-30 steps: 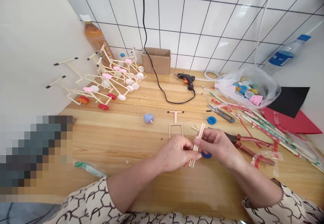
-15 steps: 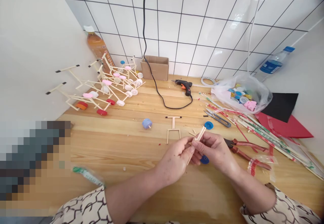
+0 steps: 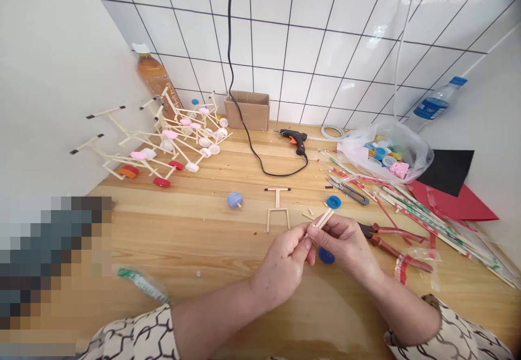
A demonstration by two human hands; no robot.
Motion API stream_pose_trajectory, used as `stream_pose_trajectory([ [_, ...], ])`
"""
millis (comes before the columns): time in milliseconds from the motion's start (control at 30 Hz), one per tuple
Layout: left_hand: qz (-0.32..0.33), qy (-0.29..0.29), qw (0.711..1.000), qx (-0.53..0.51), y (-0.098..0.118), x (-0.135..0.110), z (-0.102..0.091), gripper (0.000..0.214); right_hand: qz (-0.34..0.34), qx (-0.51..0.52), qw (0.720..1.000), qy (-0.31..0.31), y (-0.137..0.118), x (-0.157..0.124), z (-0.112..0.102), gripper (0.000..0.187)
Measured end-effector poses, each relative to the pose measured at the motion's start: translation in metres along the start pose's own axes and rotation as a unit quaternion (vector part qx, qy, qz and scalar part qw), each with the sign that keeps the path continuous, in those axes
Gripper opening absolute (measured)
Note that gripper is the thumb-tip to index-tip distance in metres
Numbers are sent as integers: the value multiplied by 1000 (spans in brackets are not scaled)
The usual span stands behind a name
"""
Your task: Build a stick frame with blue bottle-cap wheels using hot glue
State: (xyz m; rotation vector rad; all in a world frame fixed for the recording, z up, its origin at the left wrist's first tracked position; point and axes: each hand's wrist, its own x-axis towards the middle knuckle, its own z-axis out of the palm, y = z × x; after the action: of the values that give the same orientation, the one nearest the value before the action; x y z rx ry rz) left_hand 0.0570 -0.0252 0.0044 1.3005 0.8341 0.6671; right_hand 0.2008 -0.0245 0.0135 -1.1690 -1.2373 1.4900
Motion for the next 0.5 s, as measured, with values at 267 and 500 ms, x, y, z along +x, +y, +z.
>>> stream_pose_trajectory([
  [267, -28, -11, 999, 21, 0, 2, -2, 21, -8, -52, 997, 59, 6, 3, -13, 25],
  [500, -34, 14, 999, 36, 0, 2, -2, 36, -30, -53, 996, 72, 6, 1, -6, 26],
])
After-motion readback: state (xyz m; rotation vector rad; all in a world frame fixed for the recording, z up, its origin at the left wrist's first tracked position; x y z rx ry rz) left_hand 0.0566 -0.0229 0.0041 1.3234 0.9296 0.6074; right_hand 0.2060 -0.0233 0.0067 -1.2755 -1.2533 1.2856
